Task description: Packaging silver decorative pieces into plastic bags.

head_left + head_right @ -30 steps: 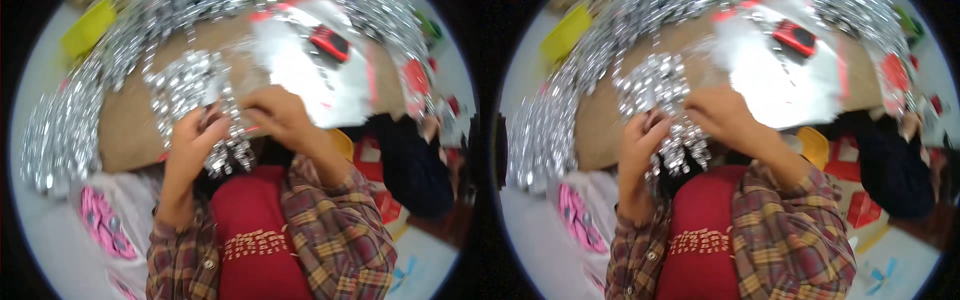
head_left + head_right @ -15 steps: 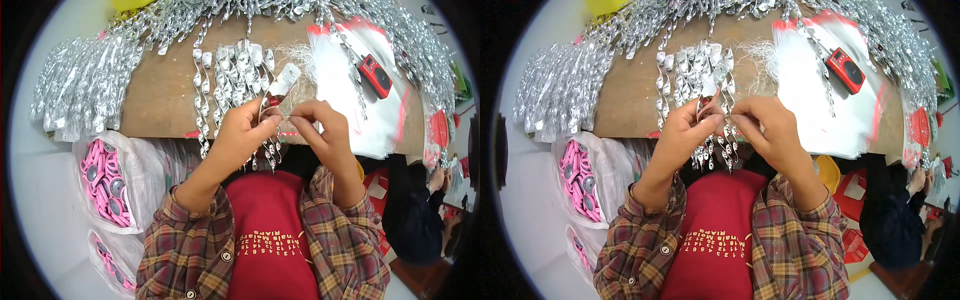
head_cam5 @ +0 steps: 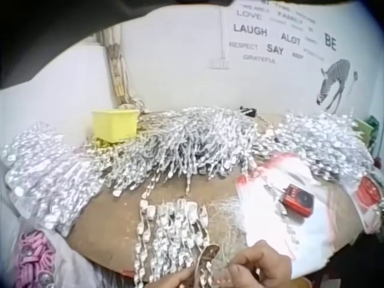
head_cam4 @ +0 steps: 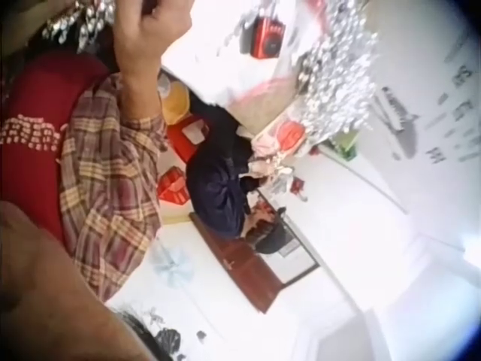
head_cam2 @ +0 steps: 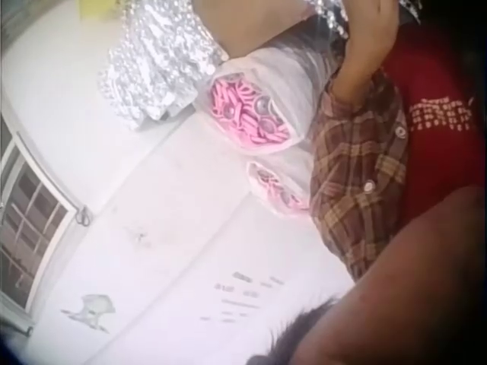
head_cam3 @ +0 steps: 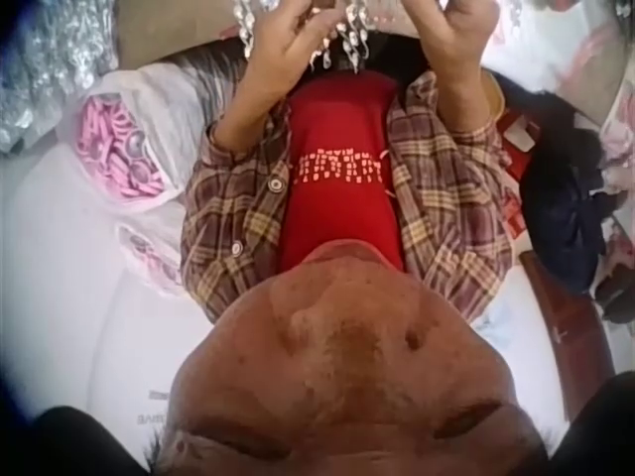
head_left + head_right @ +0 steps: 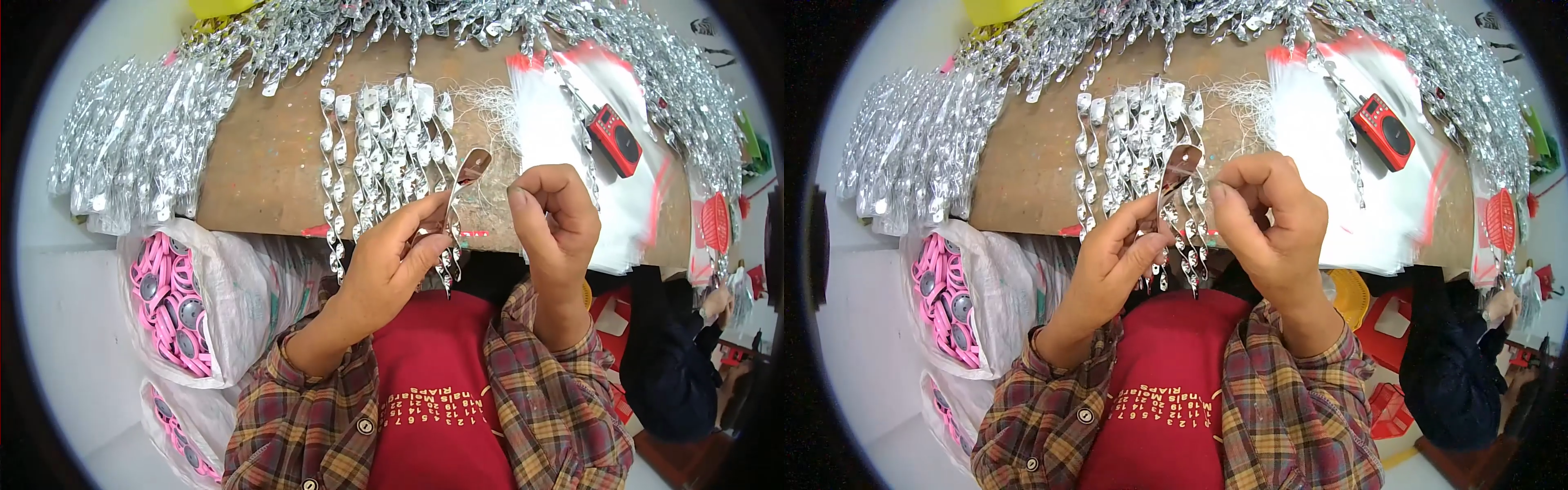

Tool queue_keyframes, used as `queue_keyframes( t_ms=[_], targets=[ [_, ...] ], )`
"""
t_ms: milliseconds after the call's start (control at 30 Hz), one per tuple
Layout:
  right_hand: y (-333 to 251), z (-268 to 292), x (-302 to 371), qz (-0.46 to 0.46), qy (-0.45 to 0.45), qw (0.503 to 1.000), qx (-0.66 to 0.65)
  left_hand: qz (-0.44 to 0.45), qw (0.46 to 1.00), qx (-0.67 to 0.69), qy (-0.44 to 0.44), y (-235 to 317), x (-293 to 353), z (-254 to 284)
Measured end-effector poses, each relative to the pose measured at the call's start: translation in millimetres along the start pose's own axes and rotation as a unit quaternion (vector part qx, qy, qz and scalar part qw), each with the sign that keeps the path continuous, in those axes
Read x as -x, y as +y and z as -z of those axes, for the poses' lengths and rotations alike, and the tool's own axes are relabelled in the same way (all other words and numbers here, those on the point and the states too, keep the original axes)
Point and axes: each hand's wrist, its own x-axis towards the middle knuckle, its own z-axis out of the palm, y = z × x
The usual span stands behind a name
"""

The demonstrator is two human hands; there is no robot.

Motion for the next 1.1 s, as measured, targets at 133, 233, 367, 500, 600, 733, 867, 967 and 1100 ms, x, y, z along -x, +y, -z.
queue_keyframes(
  t_ms=[133, 233, 367, 500, 600, 733, 867, 967, 1100],
  targets=[
    [2.5, 2.7, -1.7, -0.027, 0.008, 0.999, -0.025, 0.008, 1.0, 0.003, 0.005, 1.5, 2.1, 2.4],
    [6.1, 2.6, -2.7, -0.027, 0.01, 0.999, -0.029, 0.022, 0.999, 0.027, 0.005, 2.7, 2.5, 2.9],
    [6.6, 4.6, -2.1, -0.032, 0.016, 0.999, -0.027, 0.019, 0.999, 0.047, 0.002, 2.3, 0.9, 2.1],
    [7.4, 3.8, -2.2, -0.038, 0.011, 0.999, -0.028, 0.022, 0.999, 0.044, 0.009, 0.7, 2.1, 2.8],
    [7.8, 3.1, -1.7, -0.041, 0.007, 0.999, -0.029, 0.03, 0.999, 0.031, -0.007, -0.9, 2.3, 4.4],
    [6.9, 4.5, 0.2, -0.039, -0.001, 0.999, -0.015, 0.0, 1.0, 0.013, 0.004, -2.3, 2.4, 3.4],
    [6.5, 1.8, 1.4, -0.032, -0.002, 0.999, -0.018, 0.017, 1.0, 0.014, 0.009, -3.4, 1.9, 4.2],
    [6.8, 0.7, 1.4, -0.038, -0.005, 0.999, -0.022, 0.084, 0.996, 0.032, -0.003, 1.9, 2.4, 6.2],
    [6.5, -1.3, 1.7, -0.037, -0.008, 0.999, -0.018, 0.027, 0.999, 0.041, 0.006, -6.8, 1.6, 4.8]
  ],
)
